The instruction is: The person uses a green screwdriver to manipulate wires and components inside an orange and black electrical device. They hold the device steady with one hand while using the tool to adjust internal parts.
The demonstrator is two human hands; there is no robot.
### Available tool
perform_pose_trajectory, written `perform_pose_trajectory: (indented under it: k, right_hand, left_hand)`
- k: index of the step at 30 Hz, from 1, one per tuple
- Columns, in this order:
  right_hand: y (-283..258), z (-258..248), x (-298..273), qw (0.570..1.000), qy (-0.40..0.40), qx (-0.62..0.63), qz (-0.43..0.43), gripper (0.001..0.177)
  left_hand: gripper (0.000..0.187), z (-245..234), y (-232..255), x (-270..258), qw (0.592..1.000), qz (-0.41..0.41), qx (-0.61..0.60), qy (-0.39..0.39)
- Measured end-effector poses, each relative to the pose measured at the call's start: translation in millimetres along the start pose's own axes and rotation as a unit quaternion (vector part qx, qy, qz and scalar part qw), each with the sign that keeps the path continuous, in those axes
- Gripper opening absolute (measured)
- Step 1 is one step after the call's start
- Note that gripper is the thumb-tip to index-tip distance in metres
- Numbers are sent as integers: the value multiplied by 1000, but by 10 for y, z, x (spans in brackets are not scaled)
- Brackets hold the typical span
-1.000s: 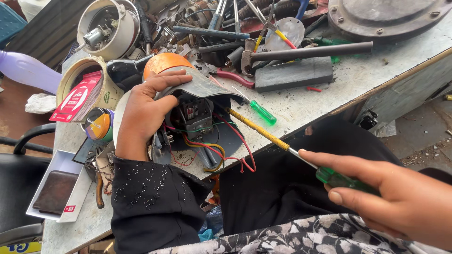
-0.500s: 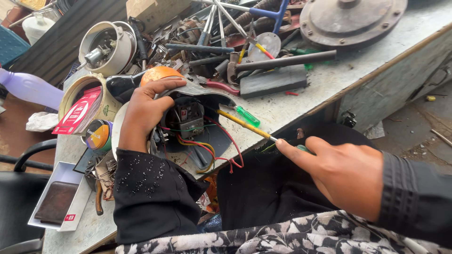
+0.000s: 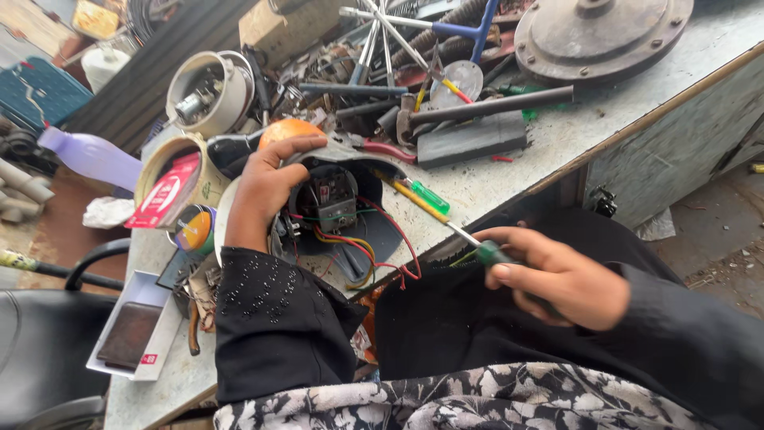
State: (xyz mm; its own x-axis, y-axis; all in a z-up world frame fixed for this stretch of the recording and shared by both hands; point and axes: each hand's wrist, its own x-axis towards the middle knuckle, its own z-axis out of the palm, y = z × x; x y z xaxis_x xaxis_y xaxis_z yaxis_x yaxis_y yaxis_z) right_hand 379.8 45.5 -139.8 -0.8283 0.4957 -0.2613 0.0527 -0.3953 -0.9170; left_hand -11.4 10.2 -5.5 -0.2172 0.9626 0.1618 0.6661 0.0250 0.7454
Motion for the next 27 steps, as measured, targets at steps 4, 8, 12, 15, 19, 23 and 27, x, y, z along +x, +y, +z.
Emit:
perform_pose_trajectory:
  k: [4,8,12,15,19,23,27]
  right_hand:
    - [-54,200,187,998,-12,55,-7,66]
    - [-132,258,263,992,-39,117,5,61]
    - [-170,274,295,983,-46,179,24,57]
    - [-171,281,305,980,-44,192,29,57]
    - [-183,269,273,975,-49,214,19,57]
    - [-203,265,252,976,-47,212,21,58]
    - [-206,264,243,976,-50,212,21,59]
  left_hand:
    - [53,2,-11,0,999,-32,-34,2]
    - [53,4,-36,3,999,-30,-36,-2]
    - [53,2,-35,5,999,-35,-31,2]
    - [53,0,-30,2,999,-22,-33,-3]
    - [52,12,-25,-11,999,-3,-41,-6]
    - [52,11,0,-23,999,-11,-37,-2]
    - [52,21,29,-29,999,-38,-36,6]
